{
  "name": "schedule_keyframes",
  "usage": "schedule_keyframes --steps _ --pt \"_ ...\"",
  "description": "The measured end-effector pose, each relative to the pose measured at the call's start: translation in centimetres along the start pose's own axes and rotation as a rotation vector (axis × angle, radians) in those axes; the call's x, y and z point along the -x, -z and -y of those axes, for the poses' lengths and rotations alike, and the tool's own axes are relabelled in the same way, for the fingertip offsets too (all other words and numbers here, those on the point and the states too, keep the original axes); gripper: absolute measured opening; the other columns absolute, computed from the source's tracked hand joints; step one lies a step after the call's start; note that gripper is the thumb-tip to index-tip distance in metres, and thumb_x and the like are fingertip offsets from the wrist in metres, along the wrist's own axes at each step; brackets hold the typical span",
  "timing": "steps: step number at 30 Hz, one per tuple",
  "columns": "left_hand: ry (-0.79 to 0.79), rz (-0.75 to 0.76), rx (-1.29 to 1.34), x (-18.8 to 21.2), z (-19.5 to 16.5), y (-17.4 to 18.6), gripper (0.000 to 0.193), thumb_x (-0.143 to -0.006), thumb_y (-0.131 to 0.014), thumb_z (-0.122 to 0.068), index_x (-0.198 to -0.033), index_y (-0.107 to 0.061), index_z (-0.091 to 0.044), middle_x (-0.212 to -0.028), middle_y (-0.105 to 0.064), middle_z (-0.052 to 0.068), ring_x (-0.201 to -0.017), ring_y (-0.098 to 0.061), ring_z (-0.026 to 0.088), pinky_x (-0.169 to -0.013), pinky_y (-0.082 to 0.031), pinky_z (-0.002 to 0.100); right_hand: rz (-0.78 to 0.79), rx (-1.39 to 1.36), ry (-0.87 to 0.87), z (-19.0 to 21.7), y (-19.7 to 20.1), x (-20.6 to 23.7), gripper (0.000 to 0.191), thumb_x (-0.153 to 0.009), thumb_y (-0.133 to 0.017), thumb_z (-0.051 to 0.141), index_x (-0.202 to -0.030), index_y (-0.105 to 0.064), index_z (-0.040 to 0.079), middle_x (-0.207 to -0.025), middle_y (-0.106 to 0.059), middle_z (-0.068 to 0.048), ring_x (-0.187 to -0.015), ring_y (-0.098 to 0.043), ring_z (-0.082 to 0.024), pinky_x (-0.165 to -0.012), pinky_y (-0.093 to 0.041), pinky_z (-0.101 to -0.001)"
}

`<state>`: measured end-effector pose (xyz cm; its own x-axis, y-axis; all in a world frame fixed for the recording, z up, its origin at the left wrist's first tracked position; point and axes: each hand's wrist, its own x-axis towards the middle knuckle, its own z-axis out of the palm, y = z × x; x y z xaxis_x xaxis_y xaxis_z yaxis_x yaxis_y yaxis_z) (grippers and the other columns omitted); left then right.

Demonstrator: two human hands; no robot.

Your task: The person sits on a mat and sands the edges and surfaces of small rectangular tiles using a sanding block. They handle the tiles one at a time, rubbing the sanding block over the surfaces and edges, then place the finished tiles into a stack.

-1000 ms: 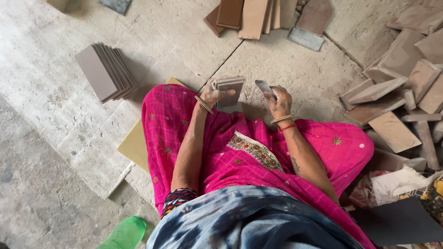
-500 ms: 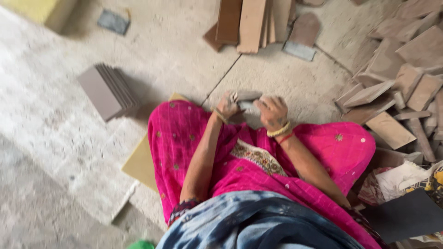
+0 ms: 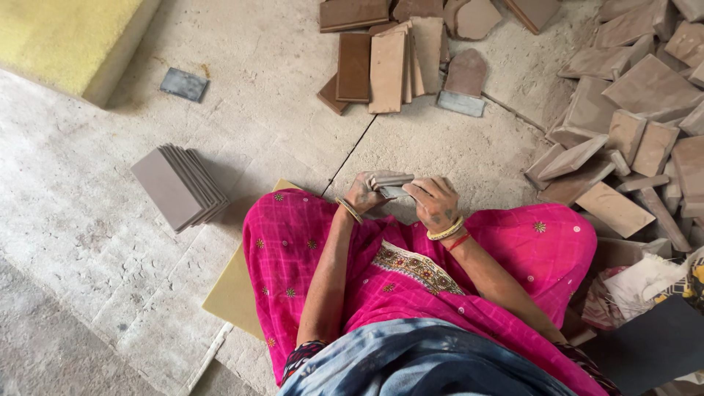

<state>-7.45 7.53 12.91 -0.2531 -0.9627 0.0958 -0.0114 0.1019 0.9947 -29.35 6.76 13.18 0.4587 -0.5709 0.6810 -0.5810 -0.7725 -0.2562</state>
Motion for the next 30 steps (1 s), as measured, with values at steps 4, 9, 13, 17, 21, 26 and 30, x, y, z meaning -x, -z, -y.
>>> schedule_keyframes --steps 4,9,13,17,21,26,30 --pt "0.144 -0.033 -0.085 0.1 0.1 -0.5 0.041 -0.084 -0.084 -0.007 -0.124 -0.077 -0.009 -0.097 -0.079 0.005 -0.081 -0.070 0.013 -0.074 -0.060 0.029 -0.015 -0.002 -0.064 -0.8 0.9 0.6 0.019 -0.090 -0.077 0.002 -0.106 -0.079 0.013 -0.100 -0.075 -0.002 -0.084 -0.065 -0.016 -0.070 -0.050 -0.0317" --pt "0.082 0.044 0.119 -0.4 -0.3 -0.9 0.043 -0.081 -0.083 -0.005 -0.123 -0.073 -0.007 -0.112 -0.077 0.001 -0.100 -0.069 0.009 -0.090 -0.058 0.026 0.025 0.036 -0.061 -0.7 2.6 -0.4 0.027 -0.084 -0.071 -0.002 -0.105 -0.078 0.013 -0.099 -0.071 -0.002 -0.093 -0.067 -0.021 -0.081 -0.054 -0.0367" --pt "0.021 0.051 -0.018 -1.0 0.1 -1.3 0.041 -0.080 -0.082 -0.003 -0.121 -0.075 -0.008 -0.113 -0.078 0.003 -0.099 -0.070 0.009 -0.088 -0.059 0.026 0.052 0.010 -0.063 -0.1 3.3 -1.0 0.030 -0.080 -0.068 -0.004 -0.105 -0.077 0.010 -0.100 -0.071 -0.003 -0.094 -0.066 -0.024 -0.081 -0.054 -0.0387" --pt "-0.016 -0.042 -0.169 -1.5 1.4 -2.1 0.040 -0.079 -0.085 -0.006 -0.118 -0.075 -0.008 -0.108 -0.079 0.005 -0.092 -0.074 0.012 -0.084 -0.061 0.027 0.003 -0.006 -0.069 -0.3 2.5 -0.7 0.025 -0.084 -0.070 -0.006 -0.104 -0.077 0.009 -0.100 -0.071 -0.004 -0.091 -0.065 -0.023 -0.077 -0.053 -0.0366" --pt "-0.121 -0.038 -0.297 -2.2 2.6 -2.7 0.033 -0.081 -0.082 -0.006 -0.113 -0.076 -0.005 -0.105 -0.080 0.009 -0.095 -0.078 0.019 -0.086 -0.062 0.030 -0.031 -0.065 0.038 -0.6 0.0 -0.6 0.026 -0.080 -0.068 -0.005 -0.103 -0.075 0.005 -0.097 -0.070 -0.006 -0.088 -0.065 -0.024 -0.076 -0.053 -0.0396" --pt "-0.127 -0.020 -0.194 -2.2 2.8 -2.4 0.028 -0.091 -0.073 -0.008 -0.119 -0.074 -0.006 -0.110 -0.078 0.009 -0.096 -0.078 0.022 -0.084 -0.063 0.030 -0.079 -0.071 0.086 -1.1 -1.2 -0.9 0.023 -0.083 -0.071 -0.003 -0.103 -0.077 0.008 -0.089 -0.068 -0.003 -0.079 -0.059 -0.019 -0.070 -0.049 -0.0349" --pt "-0.150 -0.010 0.004 -2.2 2.5 -2.4 0.036 -0.083 -0.075 -0.002 -0.119 -0.073 -0.003 -0.116 -0.076 0.013 -0.103 -0.076 0.025 -0.090 -0.063 0.032 -0.013 -0.016 0.050 -2.2 0.6 -0.5 0.031 -0.078 -0.064 -0.006 -0.103 -0.076 0.007 -0.090 -0.066 -0.003 -0.083 -0.061 -0.022 -0.073 -0.050 -0.0373"
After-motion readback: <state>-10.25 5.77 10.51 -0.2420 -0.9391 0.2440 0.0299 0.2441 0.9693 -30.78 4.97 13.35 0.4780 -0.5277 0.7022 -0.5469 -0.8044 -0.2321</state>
